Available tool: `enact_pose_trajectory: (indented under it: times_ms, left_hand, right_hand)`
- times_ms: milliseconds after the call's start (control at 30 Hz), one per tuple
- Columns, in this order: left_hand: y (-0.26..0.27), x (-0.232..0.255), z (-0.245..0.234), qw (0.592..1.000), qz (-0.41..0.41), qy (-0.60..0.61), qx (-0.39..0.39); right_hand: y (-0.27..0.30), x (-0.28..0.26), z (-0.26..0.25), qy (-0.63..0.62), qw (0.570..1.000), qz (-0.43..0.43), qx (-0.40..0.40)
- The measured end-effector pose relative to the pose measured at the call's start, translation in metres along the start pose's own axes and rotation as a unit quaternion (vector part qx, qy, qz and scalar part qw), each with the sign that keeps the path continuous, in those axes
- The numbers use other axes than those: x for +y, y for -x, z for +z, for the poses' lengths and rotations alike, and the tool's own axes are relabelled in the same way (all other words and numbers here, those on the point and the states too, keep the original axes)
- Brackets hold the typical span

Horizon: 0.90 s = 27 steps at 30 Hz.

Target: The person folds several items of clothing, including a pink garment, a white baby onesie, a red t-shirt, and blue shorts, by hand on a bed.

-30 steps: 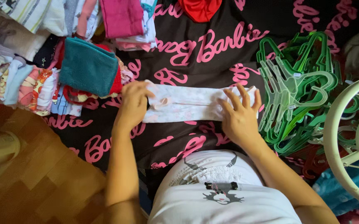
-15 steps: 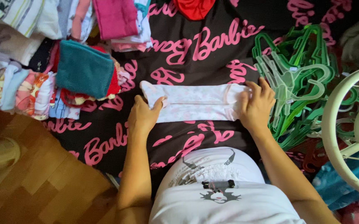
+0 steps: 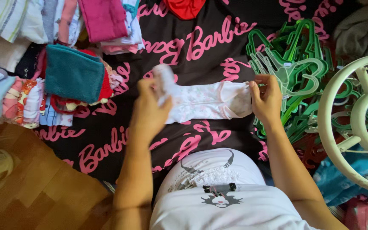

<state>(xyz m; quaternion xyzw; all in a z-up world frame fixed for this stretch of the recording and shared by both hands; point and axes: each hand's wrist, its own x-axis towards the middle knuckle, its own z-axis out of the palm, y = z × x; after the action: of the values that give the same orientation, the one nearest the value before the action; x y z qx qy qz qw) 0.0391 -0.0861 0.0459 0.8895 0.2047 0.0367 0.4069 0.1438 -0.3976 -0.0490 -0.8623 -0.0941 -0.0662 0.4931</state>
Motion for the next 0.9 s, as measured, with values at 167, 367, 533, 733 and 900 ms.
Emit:
enact_pose_trajectory:
  times_ms: [167, 367, 533, 733, 900]
  left_hand:
    - [0.004, 0.081, 0.077, 0.989, 0.116, 0.053, -0.078]
    - [-0.004, 0.07, 0.187, 0.967, 0.175, 0.06, -0.175]
    - [-0.025, 0.031, 0.192, 0.957, 0.202, 0.077, -0.191]
    - [-0.052, 0.035, 0.149, 0.909, 0.416, 0.002, -0.037]
    - [-0.065, 0.021, 0.126, 0.918, 0.182, 0.168, -0.31]
  right_hand:
    - [-0.006, 0.014, -0.004, -0.225, 0.951, 0.201, -0.068]
    - [-0.003, 0.041, -0.02, -0.29, 0.9, 0.311, -0.093]
    - [0.009, 0.038, -0.012, -0.037, 0.959, 0.238, -0.148]
    - [-0.007, -0.016, -0.021, -0.188, 0.935, 0.113, -0.279]
    - [-0.071, -0.049, -0.03, -0.104, 0.913, 0.057, -0.391]
